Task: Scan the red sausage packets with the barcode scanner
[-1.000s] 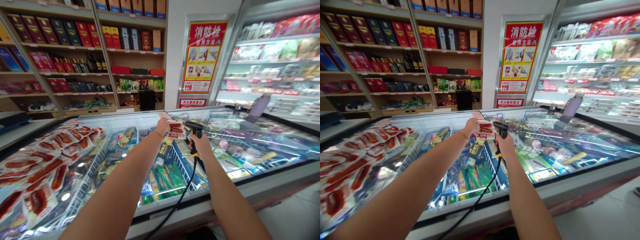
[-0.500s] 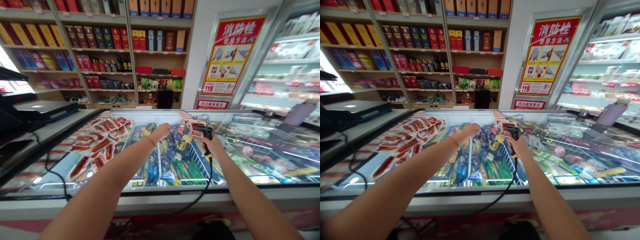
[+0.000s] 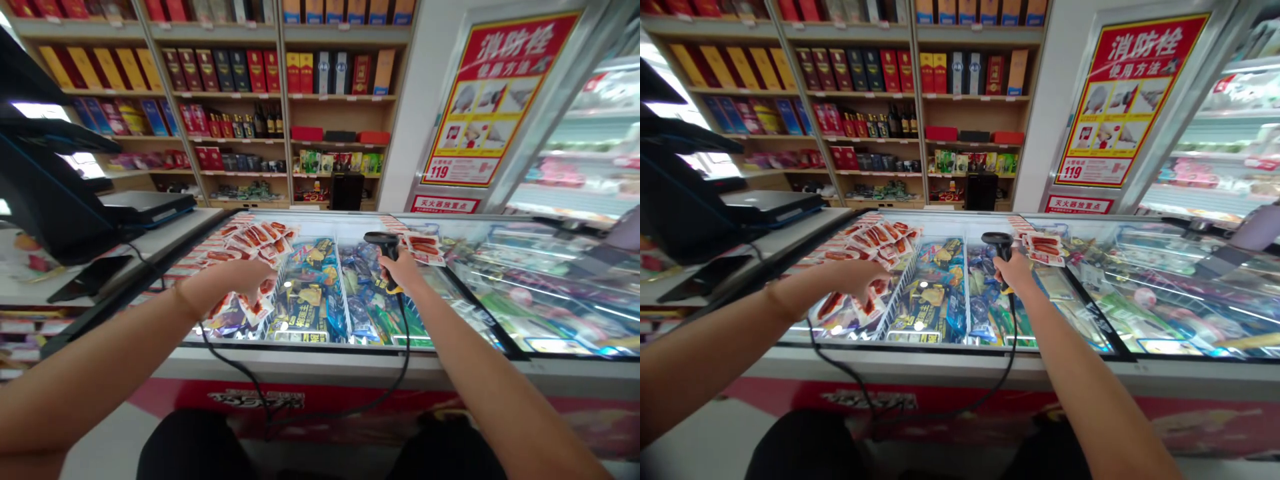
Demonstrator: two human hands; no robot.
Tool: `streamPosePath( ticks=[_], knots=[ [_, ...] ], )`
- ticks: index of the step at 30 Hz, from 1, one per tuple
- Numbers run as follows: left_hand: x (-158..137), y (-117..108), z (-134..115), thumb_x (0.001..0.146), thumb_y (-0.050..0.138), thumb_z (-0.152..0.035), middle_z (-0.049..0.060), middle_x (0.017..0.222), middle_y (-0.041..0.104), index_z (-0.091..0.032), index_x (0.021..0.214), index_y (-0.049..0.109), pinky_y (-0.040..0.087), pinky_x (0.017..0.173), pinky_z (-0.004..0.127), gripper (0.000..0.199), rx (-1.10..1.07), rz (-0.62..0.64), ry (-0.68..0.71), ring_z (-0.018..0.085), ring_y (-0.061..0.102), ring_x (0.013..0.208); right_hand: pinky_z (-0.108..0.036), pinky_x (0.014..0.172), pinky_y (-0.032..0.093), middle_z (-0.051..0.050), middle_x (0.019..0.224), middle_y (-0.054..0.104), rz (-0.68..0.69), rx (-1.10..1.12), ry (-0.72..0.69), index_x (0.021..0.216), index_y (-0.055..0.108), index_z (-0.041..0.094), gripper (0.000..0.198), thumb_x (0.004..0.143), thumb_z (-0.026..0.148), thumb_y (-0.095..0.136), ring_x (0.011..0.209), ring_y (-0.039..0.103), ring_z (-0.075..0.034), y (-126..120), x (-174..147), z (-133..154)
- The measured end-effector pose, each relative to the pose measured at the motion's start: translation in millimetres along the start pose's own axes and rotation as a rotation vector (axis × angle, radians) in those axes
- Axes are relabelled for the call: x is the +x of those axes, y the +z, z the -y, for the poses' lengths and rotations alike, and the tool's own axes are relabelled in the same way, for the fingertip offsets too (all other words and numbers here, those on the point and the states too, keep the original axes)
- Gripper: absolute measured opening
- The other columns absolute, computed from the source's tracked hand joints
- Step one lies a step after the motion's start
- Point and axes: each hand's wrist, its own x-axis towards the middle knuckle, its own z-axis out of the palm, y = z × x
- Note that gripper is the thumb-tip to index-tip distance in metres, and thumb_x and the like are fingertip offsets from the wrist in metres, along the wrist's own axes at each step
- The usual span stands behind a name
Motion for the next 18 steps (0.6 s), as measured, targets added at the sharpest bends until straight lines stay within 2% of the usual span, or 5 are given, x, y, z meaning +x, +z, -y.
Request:
streamPosePath(
  ticks=[3,5,10,15,18],
  knots=[
    [-15.8,21.8,11.8,0.049,0.077,-0.005,0.003,0.091,0.073,-0.026,0.083,0.073,0.043,0.076,0.028,0.041,0.119,-0.057,0.082,0.022,0.064,0.082,-0.024,0.04,0.043,0.006,0.053,0.057,0.016,0.088,-0.011,0.082,0.049,0.023,0.021,0.068,0.024,0.065,0.041,0.055,-0.013,7.7,-3.6,-9.0],
    [-21.9,29.1,12.1,0.056,0.075,-0.007,0.003,0.09,0.073,-0.025,0.083,0.072,0.042,0.076,0.027,0.033,0.137,-0.063,0.125,0.021,0.064,0.083,-0.024,0.038,0.041,0.006,0.054,0.056,0.009,0.196,0.004,0.082,0.049,0.022,0.024,0.067,0.027,0.067,0.04,0.053,-0.012,8.8,-5.9,-15.8],
    [-17.1,30.3,-18.4,0.071,0.074,-0.022,0.002,0.085,0.072,-0.022,0.085,0.07,0.04,0.066,0.026,0.015,0.062,-0.012,0.199,0.019,0.064,0.076,-0.023,0.035,0.039,0.005,0.052,0.056,-0.025,0.338,0.043,0.079,0.047,0.022,0.03,0.064,0.028,0.072,0.037,0.051,-0.011,4.7,-8.4,-20.7],
    [45.7,45.7,-76.2,0.079,0.068,-0.025,0.005,0.094,0.074,-0.021,0.096,0.071,0.044,0.071,0.026,0.017,-0.051,-0.214,0.314,0.019,0.066,0.081,-0.023,0.035,0.039,0.005,0.052,0.056,-0.013,0.338,0.047,0.08,0.049,0.021,0.028,0.063,0.025,0.071,0.037,0.051,-0.011,1.4,-9.2,-17.6],
    [97.3,51.5,-106.3,0.083,0.066,-0.026,0.009,0.102,0.073,-0.018,0.103,0.07,0.047,0.078,0.028,0.022,-0.123,-0.391,0.247,0.022,0.067,0.089,-0.023,0.034,0.039,0.005,0.053,0.057,-0.001,0.329,0.03,0.082,0.05,0.021,0.029,0.064,0.026,0.071,0.037,0.052,-0.012,-2.0,-8.3,-20.4]
  ],
)
